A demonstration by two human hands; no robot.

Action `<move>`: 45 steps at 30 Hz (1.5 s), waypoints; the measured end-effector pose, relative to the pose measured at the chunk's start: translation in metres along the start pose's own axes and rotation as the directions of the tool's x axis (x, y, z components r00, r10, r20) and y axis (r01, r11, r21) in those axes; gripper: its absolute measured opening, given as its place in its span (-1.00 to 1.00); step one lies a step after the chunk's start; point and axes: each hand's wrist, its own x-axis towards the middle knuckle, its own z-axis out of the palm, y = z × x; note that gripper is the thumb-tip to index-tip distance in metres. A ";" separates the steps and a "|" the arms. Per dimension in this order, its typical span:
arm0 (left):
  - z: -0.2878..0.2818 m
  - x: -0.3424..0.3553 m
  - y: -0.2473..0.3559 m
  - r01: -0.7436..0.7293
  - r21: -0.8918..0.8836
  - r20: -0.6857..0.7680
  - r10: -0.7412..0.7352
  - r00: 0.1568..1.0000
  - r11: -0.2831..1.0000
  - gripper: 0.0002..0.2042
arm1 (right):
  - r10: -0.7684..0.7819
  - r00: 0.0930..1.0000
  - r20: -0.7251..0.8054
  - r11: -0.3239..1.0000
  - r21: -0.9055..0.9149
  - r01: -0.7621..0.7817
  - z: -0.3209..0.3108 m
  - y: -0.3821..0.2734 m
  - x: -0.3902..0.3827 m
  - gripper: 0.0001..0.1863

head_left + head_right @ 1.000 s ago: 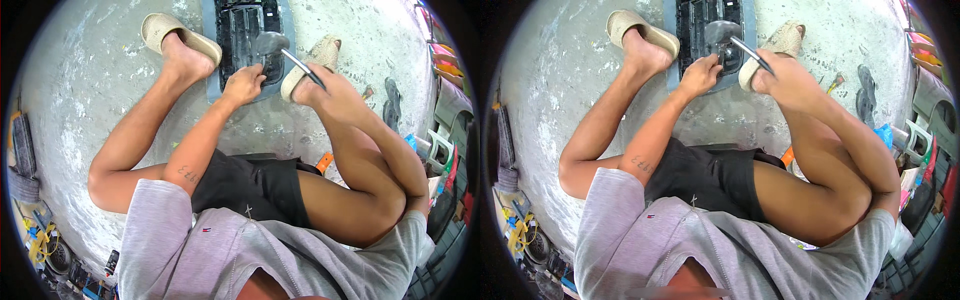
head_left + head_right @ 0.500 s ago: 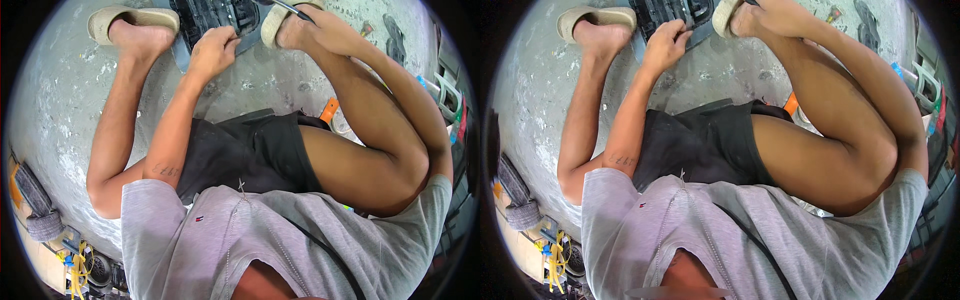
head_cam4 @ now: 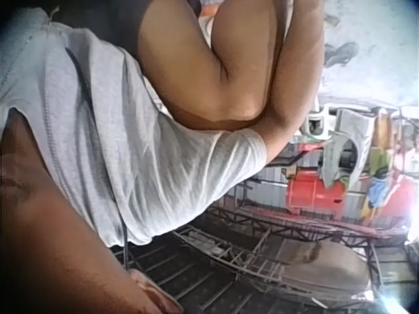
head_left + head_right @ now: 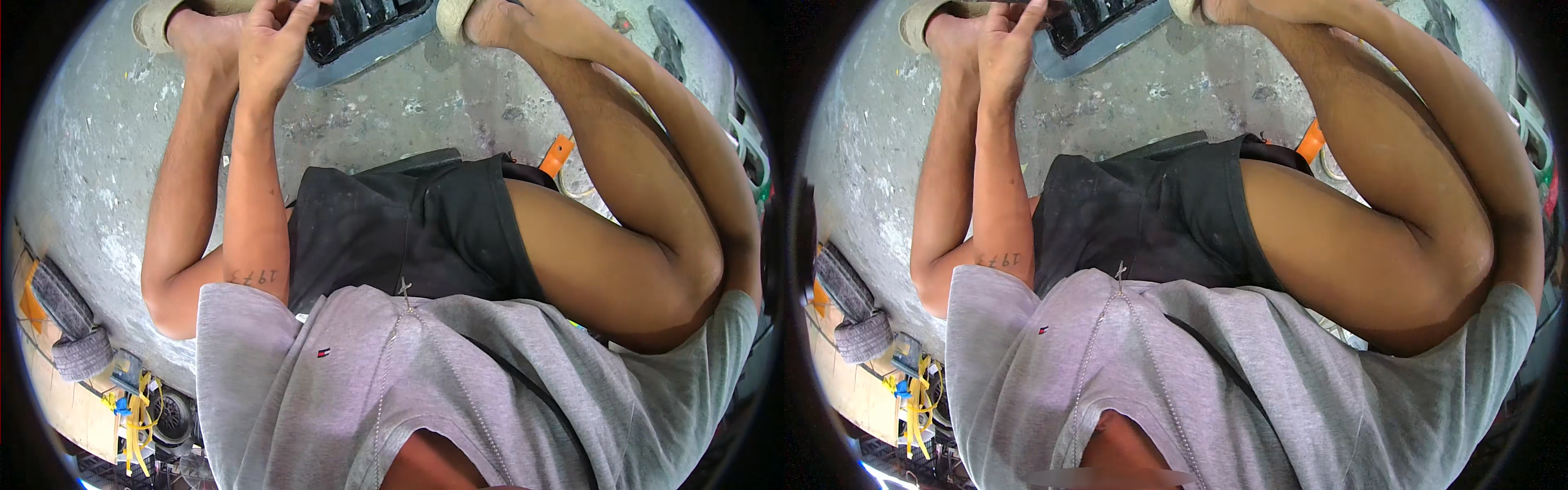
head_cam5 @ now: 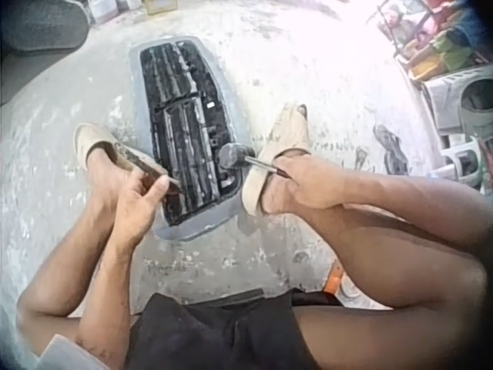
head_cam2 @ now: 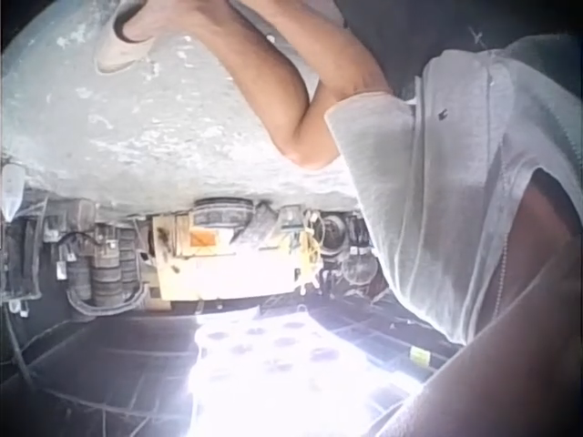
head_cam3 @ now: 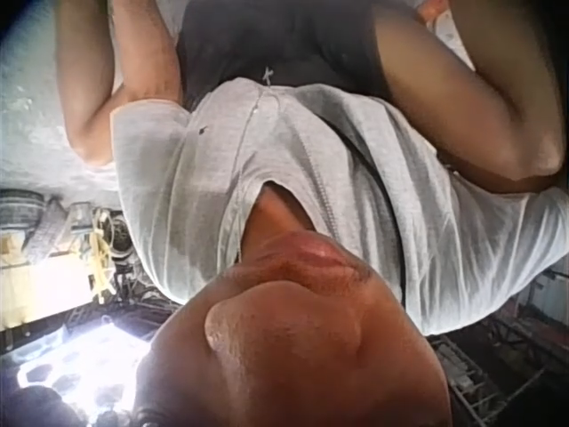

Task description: The person is using a hammer and a chisel to repair or separate plastic components of an auto part, possibly a grill or vent.

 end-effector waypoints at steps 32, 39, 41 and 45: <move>-0.010 -0.009 -0.011 0.393 0.402 0.095 -0.464 0.881 0.827 -0.80 | 0.071 0.996 0.054 0.997 -0.024 -0.070 -0.015 -0.013 -0.005 -0.67; -0.015 -0.008 0.004 0.326 0.541 0.080 -0.433 0.898 0.775 -0.82 | 0.029 0.999 0.045 0.999 -0.034 -0.027 -0.012 -0.015 0.000 -0.64; -0.012 -0.008 0.000 0.342 0.502 0.084 -0.438 0.895 0.794 -0.82 | 0.055 0.997 0.048 0.998 -0.033 -0.053 -0.012 -0.014 -0.002 -0.63; -0.012 -0.007 0.001 0.366 0.475 0.077 -0.453 0.888 0.800 -0.82 | 0.072 0.996 0.054 0.997 -0.033 -0.070 -0.013 -0.014 -0.002 -0.64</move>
